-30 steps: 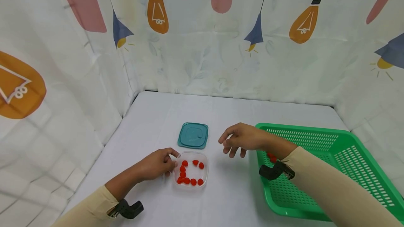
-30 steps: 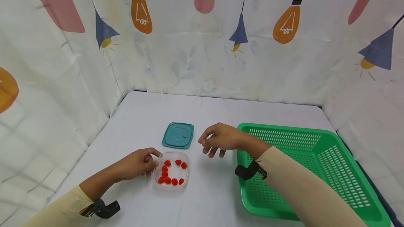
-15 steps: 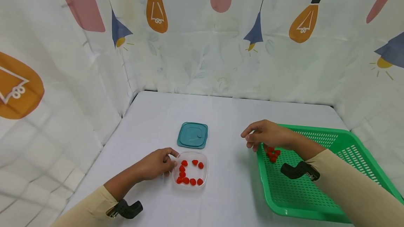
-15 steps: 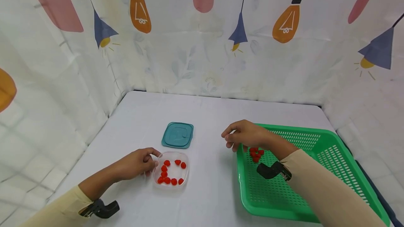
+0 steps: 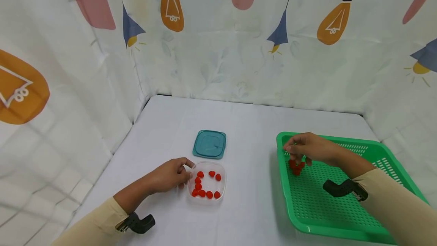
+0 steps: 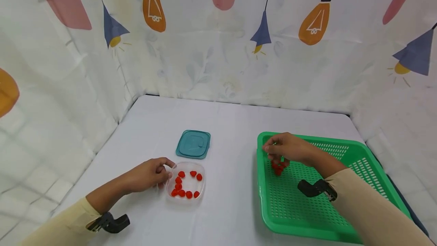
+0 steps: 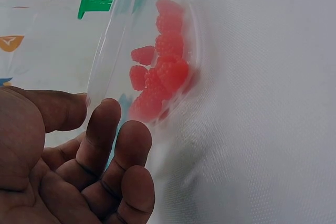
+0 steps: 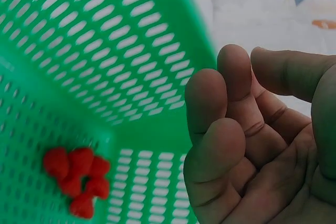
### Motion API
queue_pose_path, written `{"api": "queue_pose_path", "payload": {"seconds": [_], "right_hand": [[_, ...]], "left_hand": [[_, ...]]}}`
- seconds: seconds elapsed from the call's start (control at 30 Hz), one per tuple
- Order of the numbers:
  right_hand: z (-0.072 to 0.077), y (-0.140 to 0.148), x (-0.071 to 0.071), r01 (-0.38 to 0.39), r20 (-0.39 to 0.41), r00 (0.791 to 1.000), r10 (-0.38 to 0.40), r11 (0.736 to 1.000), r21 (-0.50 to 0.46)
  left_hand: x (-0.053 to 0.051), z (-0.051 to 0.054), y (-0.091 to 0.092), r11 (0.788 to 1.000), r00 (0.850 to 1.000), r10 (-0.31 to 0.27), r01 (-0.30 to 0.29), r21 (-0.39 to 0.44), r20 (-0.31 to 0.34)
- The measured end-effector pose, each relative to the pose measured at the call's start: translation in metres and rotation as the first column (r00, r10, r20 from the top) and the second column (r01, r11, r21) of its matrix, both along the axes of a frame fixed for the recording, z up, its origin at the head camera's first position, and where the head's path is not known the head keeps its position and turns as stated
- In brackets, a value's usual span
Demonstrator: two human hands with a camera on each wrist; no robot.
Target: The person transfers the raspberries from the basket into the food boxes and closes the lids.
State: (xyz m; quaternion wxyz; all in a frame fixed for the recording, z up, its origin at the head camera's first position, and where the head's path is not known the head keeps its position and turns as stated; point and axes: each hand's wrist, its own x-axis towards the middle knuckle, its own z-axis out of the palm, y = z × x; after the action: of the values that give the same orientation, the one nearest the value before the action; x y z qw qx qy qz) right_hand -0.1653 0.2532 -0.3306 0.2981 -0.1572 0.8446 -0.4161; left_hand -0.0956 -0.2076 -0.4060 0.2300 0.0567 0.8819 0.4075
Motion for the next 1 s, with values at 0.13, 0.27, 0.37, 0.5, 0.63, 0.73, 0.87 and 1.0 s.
{"api": "queue_pose_path", "payload": {"seconds": [0.13, 0.27, 0.37, 0.5, 0.63, 0.73, 0.87, 1.0], "right_hand": [[-0.008, 0.012, -0.001, 0.024, 0.006, 1.0, -0.024, 1.0, 0.01], [-0.02, 0.021, -0.003, 0.058, 0.045, 0.997, -0.059, 0.998, 0.032], [-0.03, 0.027, -0.002, 0.07, 0.081, 0.994, -0.074, 0.996, 0.053], [-0.043, 0.035, 0.001, 0.062, 0.105, 0.992, -0.069, 0.995, 0.075], [-0.053, 0.038, 0.004, 0.066, 0.127, 0.989, -0.079, 0.993, 0.101], [-0.057, 0.039, 0.006, 0.069, 0.147, 0.985, -0.085, 0.991, 0.111], [-0.06, 0.04, 0.008, 0.067, 0.167, 0.982, -0.085, 0.991, 0.113], [-0.062, 0.039, 0.009, 0.058, 0.175, 0.981, -0.08, 0.99, 0.129]], "left_hand": [[0.0, 0.003, 0.001, 1.0, 1.0, 0.011, -0.011, -0.012, 0.004], [0.0, 0.004, 0.002, 1.0, 1.0, 0.014, -0.014, -0.009, 0.01], [0.0, 0.003, 0.002, 1.0, 1.0, 0.01, -0.009, -0.003, 0.009], [0.001, 0.003, 0.001, 1.0, 1.0, 0.008, -0.008, 0.005, 0.01], [0.001, 0.003, 0.001, 1.0, 1.0, 0.009, -0.009, 0.003, 0.01], [0.001, 0.003, 0.002, 1.0, 1.0, 0.01, -0.01, 0.001, 0.01], [0.0, 0.003, 0.002, 1.0, 1.0, 0.013, -0.013, 0.001, 0.009], [0.0, 0.002, 0.002, 1.0, 1.0, 0.018, -0.018, -0.001, 0.013]]}}
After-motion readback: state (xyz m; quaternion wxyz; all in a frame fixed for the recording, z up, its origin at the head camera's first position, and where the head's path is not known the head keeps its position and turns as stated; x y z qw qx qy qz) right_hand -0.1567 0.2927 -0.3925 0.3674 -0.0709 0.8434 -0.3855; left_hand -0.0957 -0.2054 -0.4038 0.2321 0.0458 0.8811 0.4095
